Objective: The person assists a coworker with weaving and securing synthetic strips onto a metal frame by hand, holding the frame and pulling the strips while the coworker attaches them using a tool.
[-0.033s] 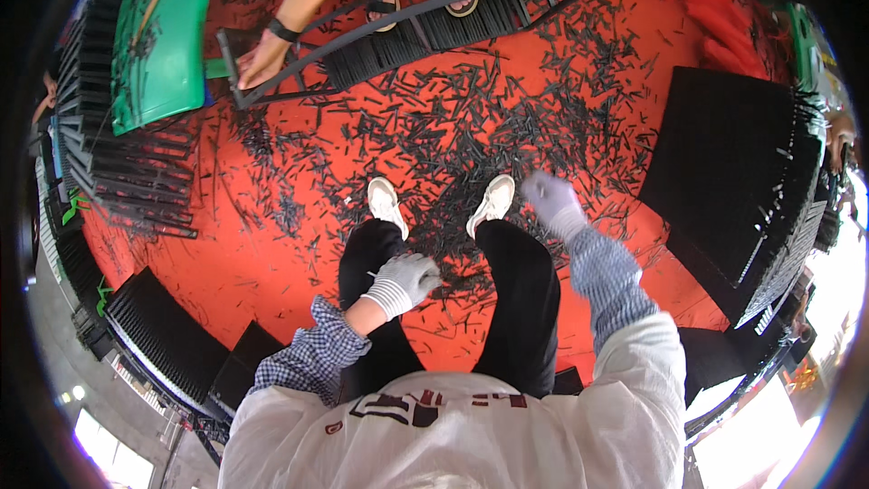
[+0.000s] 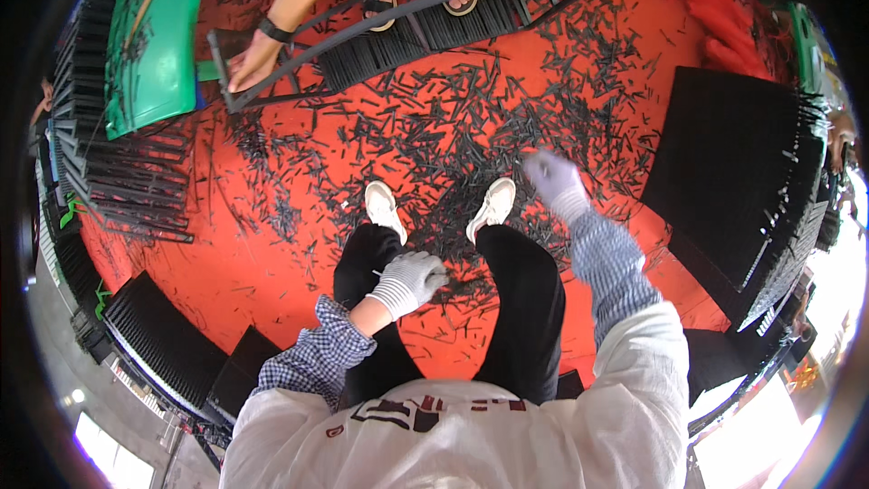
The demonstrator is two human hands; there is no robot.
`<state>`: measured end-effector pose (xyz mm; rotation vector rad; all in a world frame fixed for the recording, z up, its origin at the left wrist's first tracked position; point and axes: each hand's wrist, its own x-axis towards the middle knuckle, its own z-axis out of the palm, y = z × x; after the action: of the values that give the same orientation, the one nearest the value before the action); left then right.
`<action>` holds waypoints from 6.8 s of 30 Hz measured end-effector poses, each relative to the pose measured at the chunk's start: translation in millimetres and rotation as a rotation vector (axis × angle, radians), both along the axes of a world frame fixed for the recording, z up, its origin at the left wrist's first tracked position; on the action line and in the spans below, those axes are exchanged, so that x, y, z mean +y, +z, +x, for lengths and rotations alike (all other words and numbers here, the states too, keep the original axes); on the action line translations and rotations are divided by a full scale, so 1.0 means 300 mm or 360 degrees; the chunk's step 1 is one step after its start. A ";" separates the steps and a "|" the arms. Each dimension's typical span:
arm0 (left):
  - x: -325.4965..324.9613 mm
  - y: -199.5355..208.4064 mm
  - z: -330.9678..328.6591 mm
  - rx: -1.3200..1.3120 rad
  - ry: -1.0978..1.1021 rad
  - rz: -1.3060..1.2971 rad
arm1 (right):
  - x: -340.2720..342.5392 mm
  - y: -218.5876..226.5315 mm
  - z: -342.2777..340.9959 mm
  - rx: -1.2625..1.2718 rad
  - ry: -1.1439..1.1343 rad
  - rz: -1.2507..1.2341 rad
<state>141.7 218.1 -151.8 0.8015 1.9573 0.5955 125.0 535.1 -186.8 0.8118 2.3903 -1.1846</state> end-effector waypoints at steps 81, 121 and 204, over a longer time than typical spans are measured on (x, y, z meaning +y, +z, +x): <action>0.053 -0.501 -0.365 0.0722 -0.1056 -0.0137 | -0.138 -0.780 -1.159 0.0442 0.0603 0.1175; 0.021 -0.515 -0.366 0.0762 -0.0973 -0.0063 | -0.188 -0.752 -1.150 0.0536 0.0607 0.1047; 0.025 -0.405 -0.389 0.0932 -0.0546 0.0890 | -0.115 -0.962 -1.187 0.0601 -0.0504 -0.1126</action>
<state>25.0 225.6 -273.3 1.7846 2.1033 0.7680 -231.2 500.6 -475.2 0.7761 1.8749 -2.2952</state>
